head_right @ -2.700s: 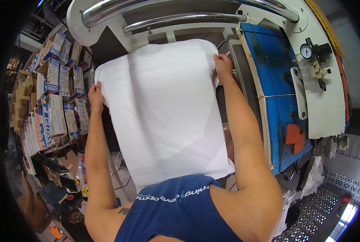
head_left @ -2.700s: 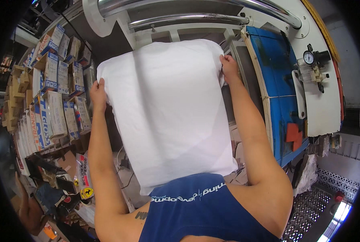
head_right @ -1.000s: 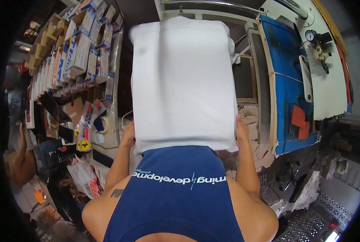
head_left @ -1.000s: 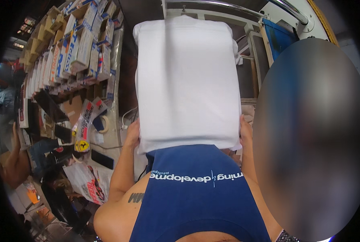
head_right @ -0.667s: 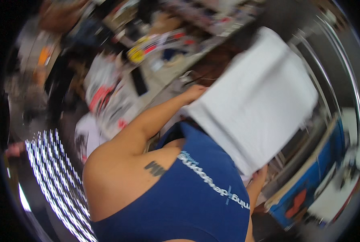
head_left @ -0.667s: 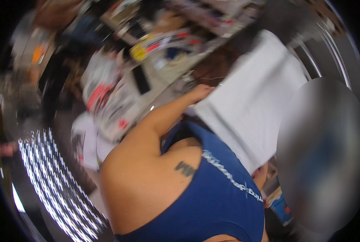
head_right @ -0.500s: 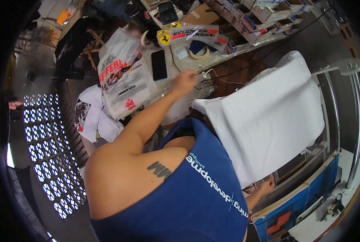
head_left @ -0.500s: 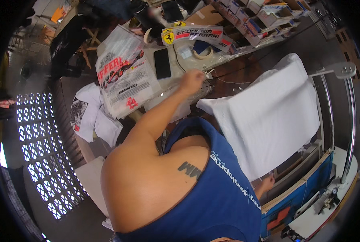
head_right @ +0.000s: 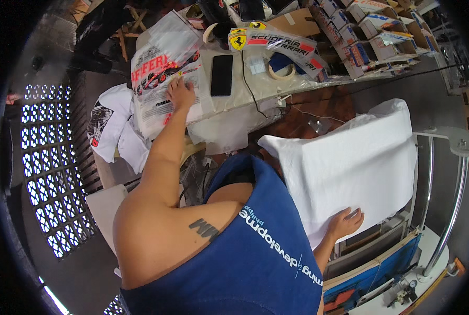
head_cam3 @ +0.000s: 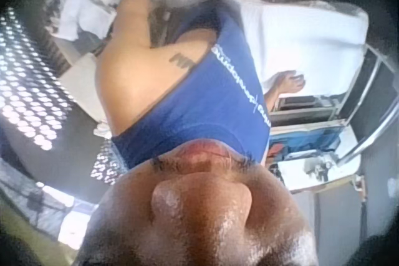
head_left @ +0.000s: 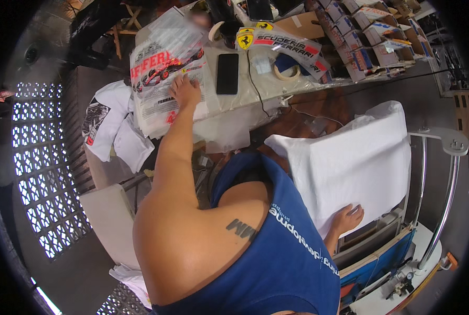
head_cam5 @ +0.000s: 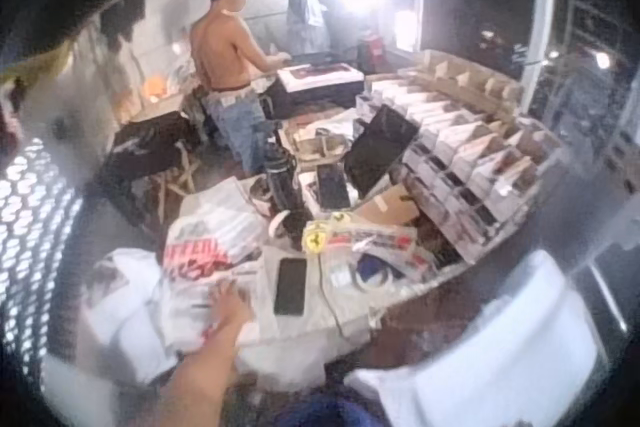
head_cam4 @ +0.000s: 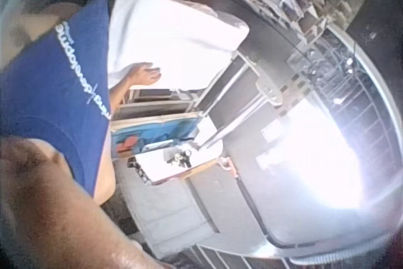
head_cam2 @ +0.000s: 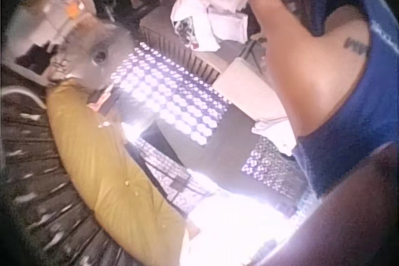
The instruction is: The person places white t-shirts onto a heat press, aligns printed transfer sheets with Ferrari graphics, and operates the press to apply the designs. They handle multiple shirts and transfers, smoothing each sheet before pressing and stacking finished shirts.
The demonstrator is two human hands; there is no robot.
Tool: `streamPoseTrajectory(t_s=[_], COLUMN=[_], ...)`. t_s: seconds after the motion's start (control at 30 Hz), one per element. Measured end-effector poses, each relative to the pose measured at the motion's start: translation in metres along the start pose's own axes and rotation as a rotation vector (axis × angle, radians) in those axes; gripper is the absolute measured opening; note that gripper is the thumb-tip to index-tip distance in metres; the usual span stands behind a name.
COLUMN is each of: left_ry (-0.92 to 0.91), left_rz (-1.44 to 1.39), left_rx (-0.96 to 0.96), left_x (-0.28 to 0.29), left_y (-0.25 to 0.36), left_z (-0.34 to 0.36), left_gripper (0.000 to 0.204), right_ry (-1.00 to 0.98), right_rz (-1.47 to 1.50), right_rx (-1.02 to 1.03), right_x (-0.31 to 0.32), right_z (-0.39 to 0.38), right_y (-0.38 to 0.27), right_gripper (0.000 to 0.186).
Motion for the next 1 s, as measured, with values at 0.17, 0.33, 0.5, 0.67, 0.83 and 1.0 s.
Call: streamPoseTrajectory(t_s=[0.17, 0.33, 0.5, 0.67, 0.83, 1.0], left_ry=[0.014, 0.156, 0.106, 0.059, 0.068, -0.016], left_rz=[0.09, 0.032, -0.006, 0.134, 0.098, -0.008], left_rx=[0.064, -0.068, -0.124, -0.183, -0.162, -0.16], left_x=[0.013, 0.019, 0.034, 0.023, 0.016, 0.059], left_y=[0.015, 0.033, 0.028, 0.036, 0.029, 0.021], left_z=[0.071, 0.087, 0.005, -0.044, -0.032, 0.001], left_gripper=[0.063, 0.057, 0.058, 0.057, 0.043, 0.026], right_ry=[-0.015, -0.016, 0.002, 0.018, 0.052, 0.076], right_rz=[-0.016, -0.023, -0.03, -0.053, -0.017, 0.046], right_rx=[-0.003, -0.017, 0.001, -0.013, 0.031, 0.006], right_x=[0.0, -0.002, 0.0, 0.001, 0.006, 0.005], right_z=[0.004, 0.002, 0.001, 0.004, 0.002, 0.001], right_y=[0.001, 0.003, 0.002, 0.0, -0.006, 0.001], right_gripper=[0.044, 0.045, 0.046, 0.044, 0.043, 0.045])
Point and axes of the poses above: each hand's wrist, its own z-axis towards the middle knuckle, its own x-axis out of the back of the hand, y = z × x, the point moved 9 cm from there along z, towards the middle knuckle, and after that the axes turned 9 degrees about z, right-handed, at the moved point
